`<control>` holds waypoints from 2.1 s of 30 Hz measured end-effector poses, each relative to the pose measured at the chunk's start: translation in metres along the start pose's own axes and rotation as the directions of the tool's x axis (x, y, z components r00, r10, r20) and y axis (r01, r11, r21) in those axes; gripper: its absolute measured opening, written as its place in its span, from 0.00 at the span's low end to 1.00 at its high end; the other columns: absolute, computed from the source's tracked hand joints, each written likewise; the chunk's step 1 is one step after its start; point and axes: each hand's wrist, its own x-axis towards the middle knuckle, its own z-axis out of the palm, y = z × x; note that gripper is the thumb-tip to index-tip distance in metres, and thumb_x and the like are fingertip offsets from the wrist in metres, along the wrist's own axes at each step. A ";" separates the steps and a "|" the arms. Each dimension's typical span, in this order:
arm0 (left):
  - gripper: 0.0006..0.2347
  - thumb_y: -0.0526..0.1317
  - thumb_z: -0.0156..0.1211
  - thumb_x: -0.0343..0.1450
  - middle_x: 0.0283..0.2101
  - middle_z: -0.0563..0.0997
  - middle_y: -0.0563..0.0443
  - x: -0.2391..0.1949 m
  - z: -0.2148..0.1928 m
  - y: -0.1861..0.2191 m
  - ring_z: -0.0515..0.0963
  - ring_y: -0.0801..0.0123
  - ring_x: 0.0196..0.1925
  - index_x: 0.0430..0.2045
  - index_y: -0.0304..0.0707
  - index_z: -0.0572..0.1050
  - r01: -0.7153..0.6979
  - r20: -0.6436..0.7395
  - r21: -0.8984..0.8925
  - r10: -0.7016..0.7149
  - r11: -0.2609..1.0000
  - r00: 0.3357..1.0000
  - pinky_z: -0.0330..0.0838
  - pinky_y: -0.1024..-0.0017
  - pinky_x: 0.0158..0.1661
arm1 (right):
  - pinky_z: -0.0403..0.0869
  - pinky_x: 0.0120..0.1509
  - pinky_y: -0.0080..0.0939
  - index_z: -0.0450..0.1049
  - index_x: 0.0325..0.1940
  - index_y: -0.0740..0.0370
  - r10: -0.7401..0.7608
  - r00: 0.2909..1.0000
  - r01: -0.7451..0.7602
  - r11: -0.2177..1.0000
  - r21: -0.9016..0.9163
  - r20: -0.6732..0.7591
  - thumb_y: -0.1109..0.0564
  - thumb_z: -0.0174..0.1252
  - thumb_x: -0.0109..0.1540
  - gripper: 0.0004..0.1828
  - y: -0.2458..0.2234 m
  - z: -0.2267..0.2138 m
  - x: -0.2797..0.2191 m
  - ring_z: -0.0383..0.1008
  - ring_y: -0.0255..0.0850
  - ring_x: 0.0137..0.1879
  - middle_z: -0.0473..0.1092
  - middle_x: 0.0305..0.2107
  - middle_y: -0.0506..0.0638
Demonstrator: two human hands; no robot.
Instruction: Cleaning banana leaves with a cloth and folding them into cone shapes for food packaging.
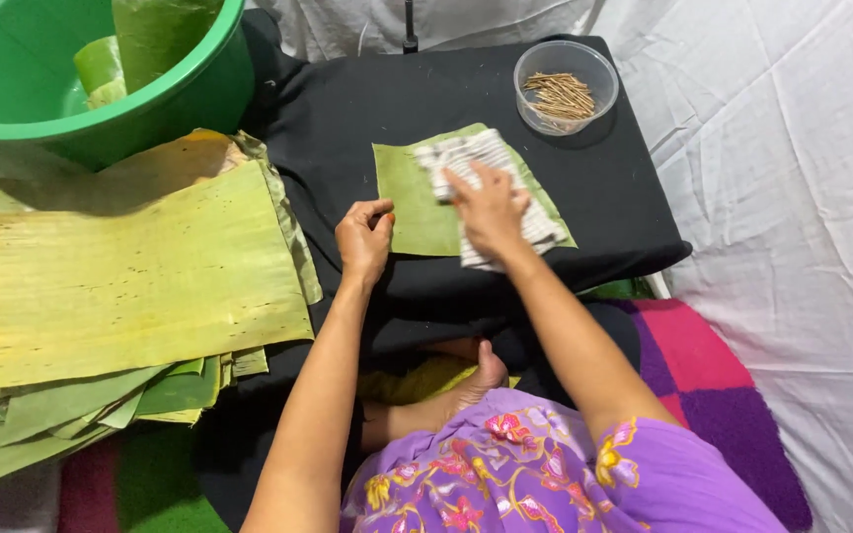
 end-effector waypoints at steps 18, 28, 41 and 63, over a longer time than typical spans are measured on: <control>0.11 0.34 0.65 0.66 0.39 0.84 0.53 0.001 0.003 -0.007 0.85 0.59 0.38 0.39 0.48 0.85 -0.002 -0.009 0.003 0.002 1.000 1.000 0.79 0.69 0.36 | 0.73 0.54 0.64 0.69 0.67 0.34 -0.110 0.993 0.113 0.985 0.129 -0.030 0.59 0.51 0.63 0.30 -0.069 0.003 0.012 0.63 0.55 0.61 0.64 0.61 0.49; 0.11 0.34 0.65 0.66 0.38 0.84 0.54 -0.004 0.000 -0.002 0.85 0.61 0.36 0.40 0.47 0.85 -0.021 -0.009 0.012 0.021 1.000 1.000 0.79 0.70 0.35 | 0.73 0.48 0.62 0.76 0.60 0.33 0.200 0.978 -0.206 0.974 -0.095 -0.066 0.61 0.51 0.61 0.28 0.057 -0.028 0.013 0.61 0.57 0.59 0.66 0.56 0.48; 0.10 0.35 0.64 0.66 0.40 0.83 0.54 -0.004 0.001 -0.003 0.85 0.59 0.38 0.39 0.47 0.85 -0.039 -0.027 0.056 0.041 0.998 0.999 0.79 0.67 0.38 | 0.78 0.49 0.60 0.68 0.69 0.37 -0.103 0.993 0.108 0.990 0.093 -0.060 0.60 0.57 0.58 0.34 -0.044 0.029 0.012 0.66 0.56 0.55 0.65 0.55 0.50; 0.10 0.36 0.64 0.67 0.39 0.84 0.55 -0.002 0.006 -0.012 0.85 0.61 0.37 0.40 0.50 0.85 -0.020 -0.022 0.026 0.021 0.999 1.000 0.79 0.68 0.38 | 0.78 0.51 0.60 0.73 0.62 0.38 -0.076 0.995 0.084 0.988 0.127 -0.070 0.58 0.55 0.60 0.27 -0.042 0.016 0.028 0.66 0.57 0.58 0.66 0.56 0.49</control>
